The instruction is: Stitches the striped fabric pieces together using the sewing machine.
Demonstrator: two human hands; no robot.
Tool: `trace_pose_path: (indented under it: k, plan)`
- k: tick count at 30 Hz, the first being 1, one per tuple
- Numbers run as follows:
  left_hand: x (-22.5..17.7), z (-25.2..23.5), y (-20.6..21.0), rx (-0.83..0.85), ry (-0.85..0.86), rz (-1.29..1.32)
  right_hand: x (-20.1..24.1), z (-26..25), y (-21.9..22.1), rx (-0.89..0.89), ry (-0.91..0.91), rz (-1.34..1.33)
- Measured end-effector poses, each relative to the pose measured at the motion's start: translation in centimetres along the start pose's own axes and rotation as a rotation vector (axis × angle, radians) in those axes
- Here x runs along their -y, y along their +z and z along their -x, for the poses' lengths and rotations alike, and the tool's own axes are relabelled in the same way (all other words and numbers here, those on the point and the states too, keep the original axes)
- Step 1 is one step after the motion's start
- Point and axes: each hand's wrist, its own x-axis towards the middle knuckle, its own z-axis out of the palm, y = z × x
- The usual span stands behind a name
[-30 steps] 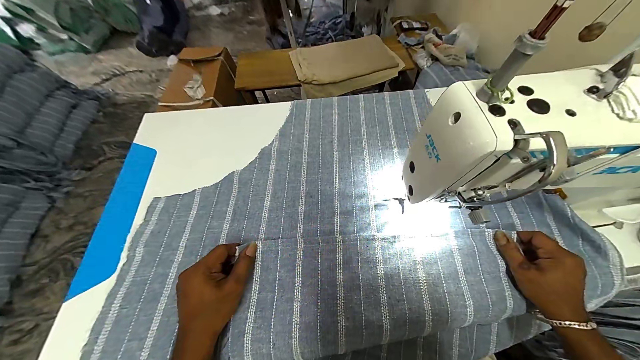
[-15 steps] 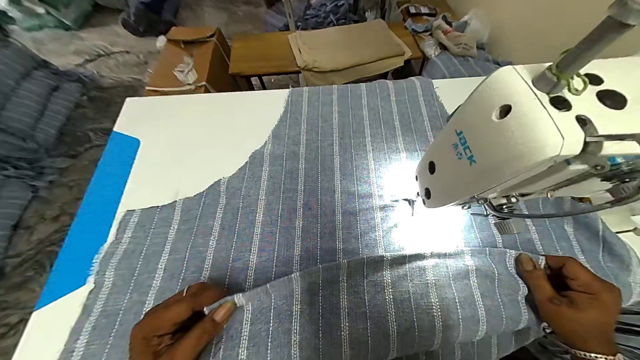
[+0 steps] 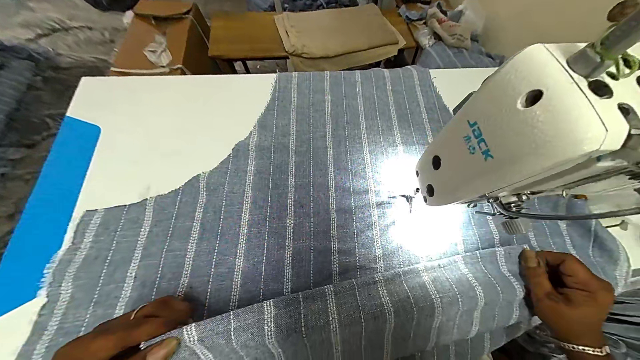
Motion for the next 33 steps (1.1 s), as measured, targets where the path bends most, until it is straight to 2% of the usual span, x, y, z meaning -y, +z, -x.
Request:
trace_pose_path:
  k: [6, 13, 33]
  plan:
    - [-0.3, -0.2, 0.7, -0.009, -0.028, -0.054, 0.3, -0.3, -0.2, 0.033, 0.026, -0.023]
    - [-0.3, -0.1, 1.0, -0.035, -0.019, -0.091, 0.8, -1.0, -0.2, 0.09, 0.15, 0.008]
    - [-0.2, 0.4, 1.5, -0.178, -0.099, -0.103, 0.4, -0.4, 0.0, 0.055, 0.07, -0.015]
